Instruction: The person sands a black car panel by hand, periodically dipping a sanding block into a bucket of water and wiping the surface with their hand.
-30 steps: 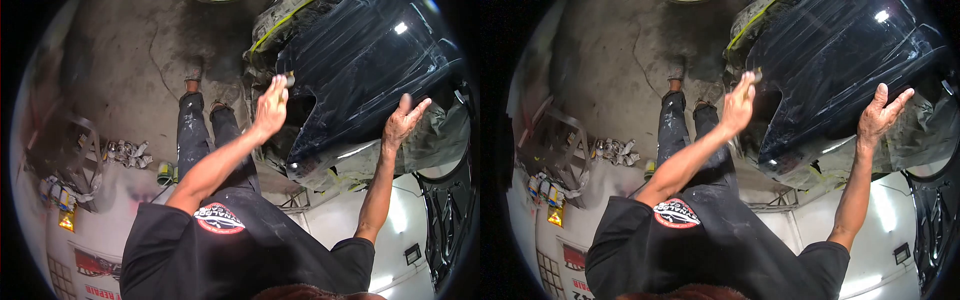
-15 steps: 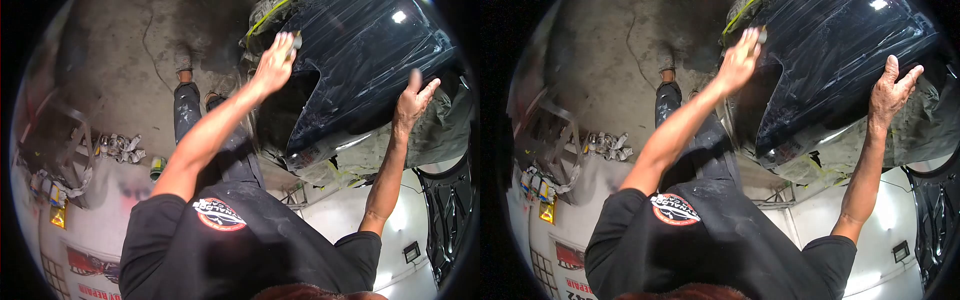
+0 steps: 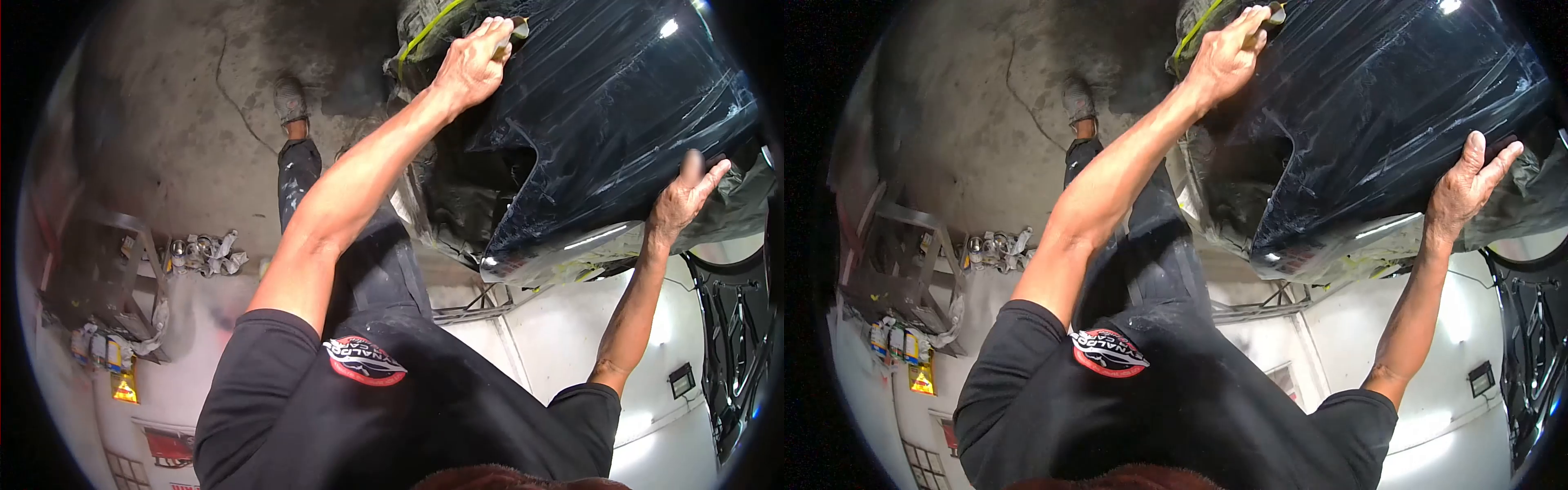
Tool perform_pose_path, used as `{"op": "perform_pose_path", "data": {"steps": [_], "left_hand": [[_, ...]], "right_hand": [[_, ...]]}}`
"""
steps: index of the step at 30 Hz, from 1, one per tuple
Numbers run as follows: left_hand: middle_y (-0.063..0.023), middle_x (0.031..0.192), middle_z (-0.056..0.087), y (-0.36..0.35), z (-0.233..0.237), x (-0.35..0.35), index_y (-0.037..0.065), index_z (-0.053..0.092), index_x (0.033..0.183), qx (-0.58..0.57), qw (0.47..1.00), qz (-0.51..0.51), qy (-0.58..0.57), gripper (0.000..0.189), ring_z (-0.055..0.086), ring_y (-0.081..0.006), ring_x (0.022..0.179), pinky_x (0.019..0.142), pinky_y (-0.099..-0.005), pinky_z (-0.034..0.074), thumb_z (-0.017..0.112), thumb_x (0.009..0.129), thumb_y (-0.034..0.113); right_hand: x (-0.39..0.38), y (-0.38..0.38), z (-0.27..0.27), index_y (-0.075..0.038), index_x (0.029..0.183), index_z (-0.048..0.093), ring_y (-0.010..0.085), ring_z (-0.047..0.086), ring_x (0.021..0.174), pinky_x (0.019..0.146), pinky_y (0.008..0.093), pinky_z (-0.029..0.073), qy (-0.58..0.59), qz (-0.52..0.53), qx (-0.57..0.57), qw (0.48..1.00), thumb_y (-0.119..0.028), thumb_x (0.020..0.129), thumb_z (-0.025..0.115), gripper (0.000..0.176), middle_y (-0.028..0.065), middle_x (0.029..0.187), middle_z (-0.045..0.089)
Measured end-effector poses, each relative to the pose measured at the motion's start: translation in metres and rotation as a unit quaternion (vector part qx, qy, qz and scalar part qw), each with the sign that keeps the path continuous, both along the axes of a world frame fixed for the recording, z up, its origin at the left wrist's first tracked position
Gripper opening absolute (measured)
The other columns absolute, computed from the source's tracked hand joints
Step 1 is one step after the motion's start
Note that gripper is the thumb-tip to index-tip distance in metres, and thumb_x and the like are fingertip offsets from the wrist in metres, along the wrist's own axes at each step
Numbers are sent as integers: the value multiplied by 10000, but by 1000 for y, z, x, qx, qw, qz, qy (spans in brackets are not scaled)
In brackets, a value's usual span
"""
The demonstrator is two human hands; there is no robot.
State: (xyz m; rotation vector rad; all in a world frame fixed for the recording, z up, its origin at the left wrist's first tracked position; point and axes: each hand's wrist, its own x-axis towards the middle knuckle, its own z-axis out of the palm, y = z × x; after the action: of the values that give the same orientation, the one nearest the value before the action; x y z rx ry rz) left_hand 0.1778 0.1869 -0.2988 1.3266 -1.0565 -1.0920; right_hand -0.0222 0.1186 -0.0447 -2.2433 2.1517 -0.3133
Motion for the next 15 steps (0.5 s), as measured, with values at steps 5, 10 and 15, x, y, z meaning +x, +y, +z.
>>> {"op": "perform_pose_path", "data": {"steps": [5,10,15], "left_hand": [[-243,1424,561,58,-8,13,35,569,1404,20,999,-46,9,443,484,-373,1386,1162,-412,424,612,963,39],[-211,1360,630,0,3,18,70,593,1386,118,990,-54,60,364,548,-283,1358,1108,-344,446,553,1040,177],[-260,1419,559,49,-6,24,11,566,1397,93,991,-72,67,391,485,-365,1388,1158,-418,416,552,1014,89]], "right_hand": [[1,-1,2,98,1578,177,321,167,1564,1273,387,128,23,-1,4,1000,-427,1070,496,797,254,1667,189],[-1,-2,3,101,1579,161,326,164,1563,1273,393,127,28,-10,13,999,-406,1077,482,783,261,1666,182],[1,-1,5,106,1580,140,319,139,1568,1275,400,116,20,-18,25,999,-394,1079,486,788,260,1672,154]]}}
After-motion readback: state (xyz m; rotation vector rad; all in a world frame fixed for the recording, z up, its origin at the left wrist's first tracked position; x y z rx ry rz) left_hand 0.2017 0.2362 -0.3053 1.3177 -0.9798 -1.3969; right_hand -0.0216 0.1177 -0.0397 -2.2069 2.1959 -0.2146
